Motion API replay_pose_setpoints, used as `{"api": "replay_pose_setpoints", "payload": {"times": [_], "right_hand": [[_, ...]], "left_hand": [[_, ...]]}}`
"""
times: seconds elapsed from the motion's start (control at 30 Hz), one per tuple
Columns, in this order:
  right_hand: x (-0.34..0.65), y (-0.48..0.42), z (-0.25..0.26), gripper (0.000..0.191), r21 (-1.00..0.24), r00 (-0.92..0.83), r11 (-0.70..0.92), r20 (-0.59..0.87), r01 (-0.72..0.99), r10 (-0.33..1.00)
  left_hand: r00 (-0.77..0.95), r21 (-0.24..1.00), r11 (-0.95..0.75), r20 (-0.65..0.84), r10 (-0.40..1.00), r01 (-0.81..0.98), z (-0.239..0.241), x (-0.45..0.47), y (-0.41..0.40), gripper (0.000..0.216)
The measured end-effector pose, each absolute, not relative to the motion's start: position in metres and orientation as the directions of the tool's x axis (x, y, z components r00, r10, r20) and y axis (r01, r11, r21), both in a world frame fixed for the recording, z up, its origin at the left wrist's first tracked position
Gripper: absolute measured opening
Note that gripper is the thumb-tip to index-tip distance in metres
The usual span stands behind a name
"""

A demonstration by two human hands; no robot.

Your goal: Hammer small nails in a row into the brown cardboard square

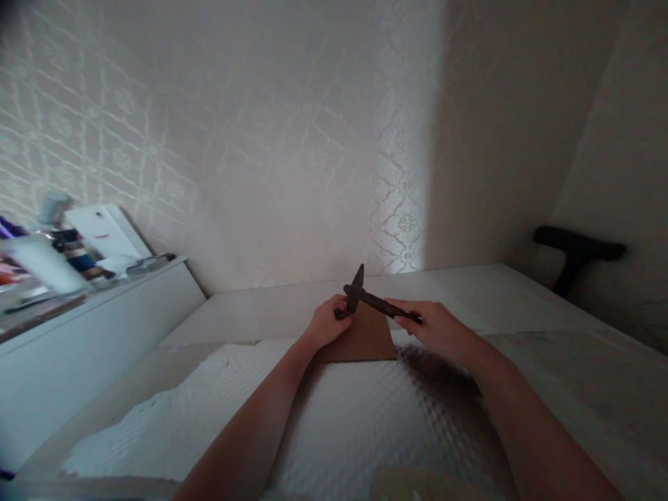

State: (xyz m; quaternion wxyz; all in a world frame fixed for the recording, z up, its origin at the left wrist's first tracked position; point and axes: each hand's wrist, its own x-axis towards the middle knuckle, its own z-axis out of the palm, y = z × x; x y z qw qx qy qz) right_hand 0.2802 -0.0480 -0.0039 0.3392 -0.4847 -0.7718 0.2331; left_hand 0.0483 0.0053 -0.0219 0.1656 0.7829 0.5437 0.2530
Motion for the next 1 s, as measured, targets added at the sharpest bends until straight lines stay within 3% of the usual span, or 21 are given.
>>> {"api": "replay_pose_setpoints", "payload": {"times": [0.17, 0.3, 0.37, 0.47, 0.6, 1.0], "right_hand": [[0.28, -0.049, 0.0, 0.048, -0.685, -0.258, 0.403, 0.309, 0.607, 0.915], [0.284, -0.047, -0.002, 0.046, -0.636, -0.173, 0.416, 0.409, 0.65, 0.896], [0.286, -0.045, -0.005, 0.047, -0.613, -0.125, 0.388, 0.427, 0.688, 0.895], [0.289, -0.044, -0.006, 0.048, -0.605, -0.078, 0.358, 0.437, 0.712, 0.896], [0.285, -0.045, -0.005, 0.044, -0.613, -0.17, 0.424, 0.428, 0.667, 0.887], [0.276, -0.046, -0.008, 0.042, -0.652, -0.338, 0.486, 0.349, 0.582, 0.874]], "left_hand": [[0.268, 0.509, -0.348, 0.225, 0.937, 0.787, -0.02, 0.047, 0.003, 0.045], [0.251, 0.388, -0.387, 0.356, 0.9, 0.836, -0.003, 0.057, -0.019, 0.044], [0.298, 0.325, -0.433, 0.39, 0.871, 0.841, 0.006, 0.069, -0.038, 0.032], [0.468, 0.263, -0.541, 0.293, 0.834, 0.799, 0.005, 0.088, -0.065, 0.029], [0.6, 0.208, -0.633, 0.205, 0.773, 0.745, -0.011, 0.101, -0.078, 0.045], [0.634, 0.174, -0.653, 0.155, 0.758, 0.737, -0.014, 0.099, -0.073, 0.044]]}}
